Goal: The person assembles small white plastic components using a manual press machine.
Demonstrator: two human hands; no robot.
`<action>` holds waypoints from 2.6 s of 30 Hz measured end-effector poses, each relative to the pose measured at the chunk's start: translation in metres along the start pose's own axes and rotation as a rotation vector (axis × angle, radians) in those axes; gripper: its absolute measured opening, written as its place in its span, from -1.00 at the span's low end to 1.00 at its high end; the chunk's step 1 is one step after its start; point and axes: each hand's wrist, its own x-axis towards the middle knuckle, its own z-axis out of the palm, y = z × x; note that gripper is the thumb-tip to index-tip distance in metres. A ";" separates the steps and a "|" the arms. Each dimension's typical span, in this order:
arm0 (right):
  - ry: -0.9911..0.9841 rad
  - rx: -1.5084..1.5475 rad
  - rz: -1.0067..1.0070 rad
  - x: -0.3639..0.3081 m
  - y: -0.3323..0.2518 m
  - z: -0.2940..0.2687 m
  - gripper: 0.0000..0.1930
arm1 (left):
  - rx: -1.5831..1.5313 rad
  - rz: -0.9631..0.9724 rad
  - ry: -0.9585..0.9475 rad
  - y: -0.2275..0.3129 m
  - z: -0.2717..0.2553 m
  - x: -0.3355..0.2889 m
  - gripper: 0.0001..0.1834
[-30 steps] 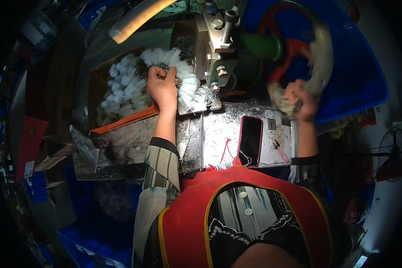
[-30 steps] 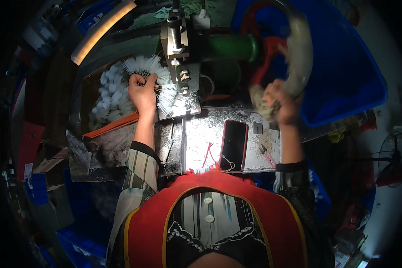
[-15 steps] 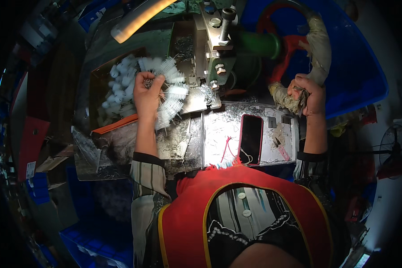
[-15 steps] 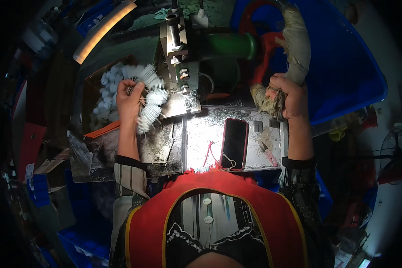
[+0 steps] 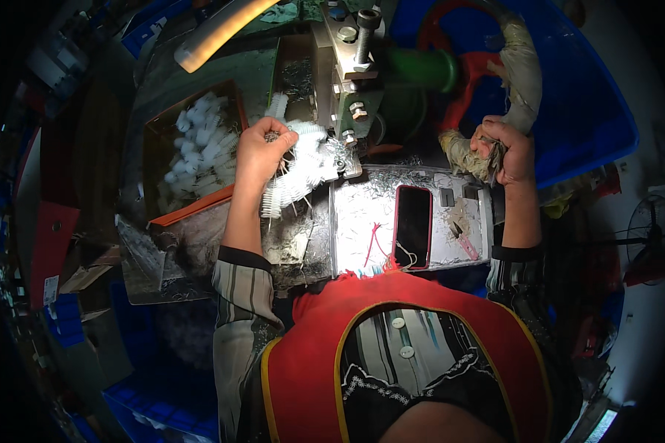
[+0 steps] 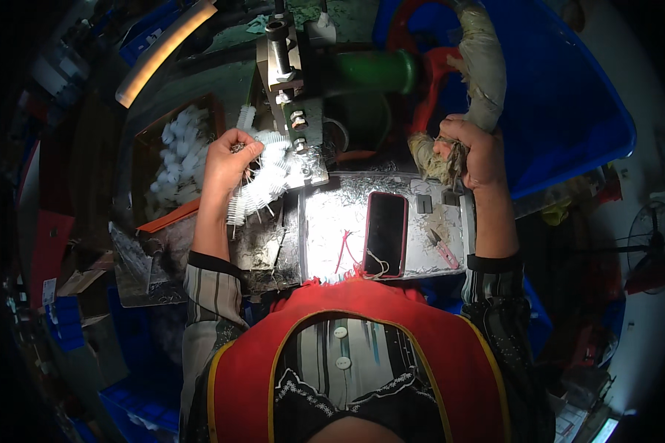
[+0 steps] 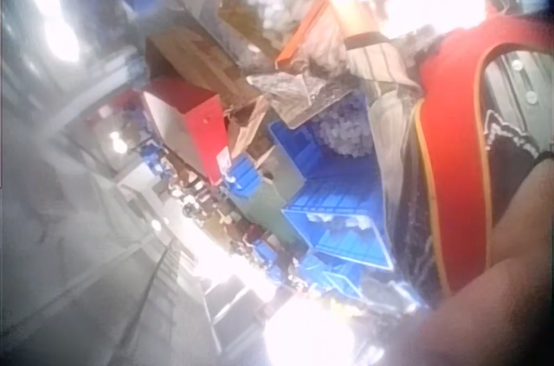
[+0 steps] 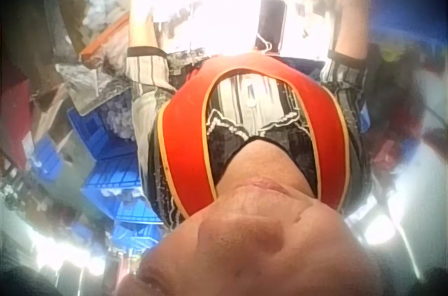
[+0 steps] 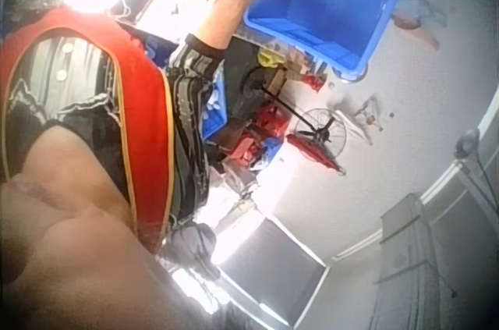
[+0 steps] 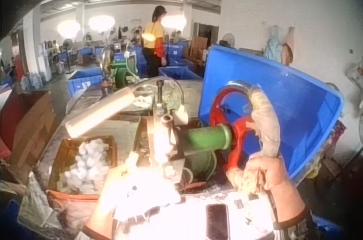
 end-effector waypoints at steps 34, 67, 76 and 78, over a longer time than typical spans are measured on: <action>0.276 0.001 -0.111 -0.050 0.100 0.009 -0.78 | -0.552 0.009 0.398 -0.008 -0.013 -0.045 -0.87; -0.620 -0.913 -1.020 -0.113 0.126 0.193 -0.78 | -0.604 0.111 0.804 -0.044 0.010 -0.101 -0.84; -0.684 -0.929 -0.976 -0.109 0.148 0.206 -0.79 | -0.627 0.069 0.782 -0.054 0.004 -0.118 -0.83; -0.627 -0.892 -0.993 -0.106 0.150 0.209 -0.80 | -0.635 0.060 0.760 -0.055 0.003 -0.123 -0.81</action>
